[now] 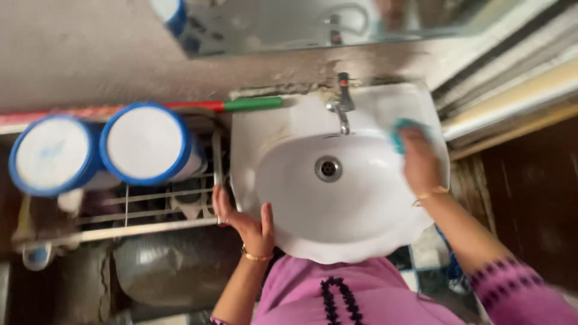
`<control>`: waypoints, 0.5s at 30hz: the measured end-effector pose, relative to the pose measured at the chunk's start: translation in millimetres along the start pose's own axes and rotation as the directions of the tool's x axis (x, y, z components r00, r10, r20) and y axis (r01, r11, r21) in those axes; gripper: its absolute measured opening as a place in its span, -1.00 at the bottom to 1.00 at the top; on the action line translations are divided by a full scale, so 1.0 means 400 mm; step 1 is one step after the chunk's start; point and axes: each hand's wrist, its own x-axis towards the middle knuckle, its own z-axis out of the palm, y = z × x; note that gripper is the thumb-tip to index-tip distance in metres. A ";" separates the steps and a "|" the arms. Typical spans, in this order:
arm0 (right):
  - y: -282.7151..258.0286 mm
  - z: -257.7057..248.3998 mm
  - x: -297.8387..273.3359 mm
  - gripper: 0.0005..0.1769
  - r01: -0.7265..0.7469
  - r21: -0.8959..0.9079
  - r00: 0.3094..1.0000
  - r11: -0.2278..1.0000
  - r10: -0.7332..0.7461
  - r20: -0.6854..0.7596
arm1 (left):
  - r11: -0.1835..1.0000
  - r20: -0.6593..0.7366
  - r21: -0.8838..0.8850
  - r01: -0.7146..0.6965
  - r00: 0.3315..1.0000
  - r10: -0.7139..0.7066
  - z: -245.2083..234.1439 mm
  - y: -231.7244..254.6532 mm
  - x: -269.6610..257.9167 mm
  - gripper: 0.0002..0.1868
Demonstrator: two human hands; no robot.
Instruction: The person washes their hands with soap at a sink, then cleans the sink basin and faucet using a blue cloth.
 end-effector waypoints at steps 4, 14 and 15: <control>-0.230 0.158 0.104 -0.43 0.120 0.224 0.987 0.967 -0.140 0.076 | 1.000 0.030 -0.014 0.024 0.999 -0.024 -0.001 -0.018 -0.019 -0.03; -0.644 0.166 0.244 -0.19 0.142 0.201 0.989 0.969 -0.149 0.018 | 0.995 0.009 -0.089 0.032 0.999 -0.031 -0.011 -0.023 -0.029 0.04; -0.654 0.160 0.216 -0.28 0.206 0.248 0.972 0.947 -0.228 0.062 | 0.995 0.013 -0.092 0.039 0.999 -0.038 -0.013 -0.024 -0.025 0.05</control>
